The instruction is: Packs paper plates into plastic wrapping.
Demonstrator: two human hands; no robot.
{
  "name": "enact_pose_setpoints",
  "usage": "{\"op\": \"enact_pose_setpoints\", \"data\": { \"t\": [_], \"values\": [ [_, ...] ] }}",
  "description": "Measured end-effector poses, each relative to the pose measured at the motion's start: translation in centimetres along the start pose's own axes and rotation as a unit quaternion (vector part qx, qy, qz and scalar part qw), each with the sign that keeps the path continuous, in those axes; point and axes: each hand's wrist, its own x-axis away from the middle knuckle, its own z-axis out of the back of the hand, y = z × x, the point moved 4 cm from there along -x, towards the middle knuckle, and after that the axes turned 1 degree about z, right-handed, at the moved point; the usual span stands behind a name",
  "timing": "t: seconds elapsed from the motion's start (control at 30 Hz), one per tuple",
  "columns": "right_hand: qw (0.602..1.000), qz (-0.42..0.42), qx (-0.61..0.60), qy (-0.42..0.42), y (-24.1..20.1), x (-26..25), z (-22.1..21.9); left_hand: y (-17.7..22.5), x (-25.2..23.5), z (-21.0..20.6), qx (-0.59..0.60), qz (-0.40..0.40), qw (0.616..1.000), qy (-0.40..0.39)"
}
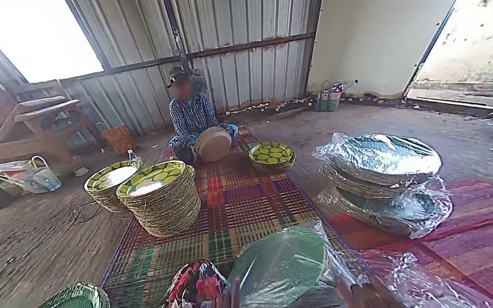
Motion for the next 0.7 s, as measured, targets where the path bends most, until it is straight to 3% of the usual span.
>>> {"op": "enact_pose_setpoints", "data": {
  "t": [0.07,0.13,0.2,0.33,0.43,0.5,0.57,0.63,0.7],
  "values": [
    [0.998,0.004,0.035,0.056,0.3,-0.9,0.3,0.7,-1.3,0.7,-0.025,0.063,0.995,-0.071],
    [0.974,0.032,0.1,0.203,1.1,-2.0,0.5,1.0,-2.5,1.7,-0.07,0.096,0.985,-0.126],
    [0.938,0.075,0.128,0.314,2.1,-3.2,1.8,1.0,-3.6,3.7,-0.093,0.079,0.983,-0.134],
    [0.89,0.192,0.071,0.407,4.1,-3.6,6.7,0.8,-5.4,10.4,-0.131,-0.055,0.99,0.006],
    [0.851,0.235,-0.085,0.461,4.6,-2.0,10.6,1.1,-5.9,16.9,-0.181,-0.202,0.936,0.223],
    [0.816,0.258,-0.173,0.488,5.0,-0.2,13.9,0.8,-5.5,21.2,-0.118,-0.294,0.884,0.344],
    [0.786,0.228,-0.215,0.532,6.7,1.0,17.7,1.0,-5.0,24.4,0.016,-0.339,0.867,0.365],
    [0.801,0.167,-0.224,0.529,8.5,-0.1,21.0,2.2,-5.3,26.2,0.201,-0.319,0.858,0.35],
    [0.821,0.043,-0.349,0.45,9.7,-4.4,21.9,1.8,-8.2,25.9,0.411,-0.267,0.837,0.243]
  ]
}}
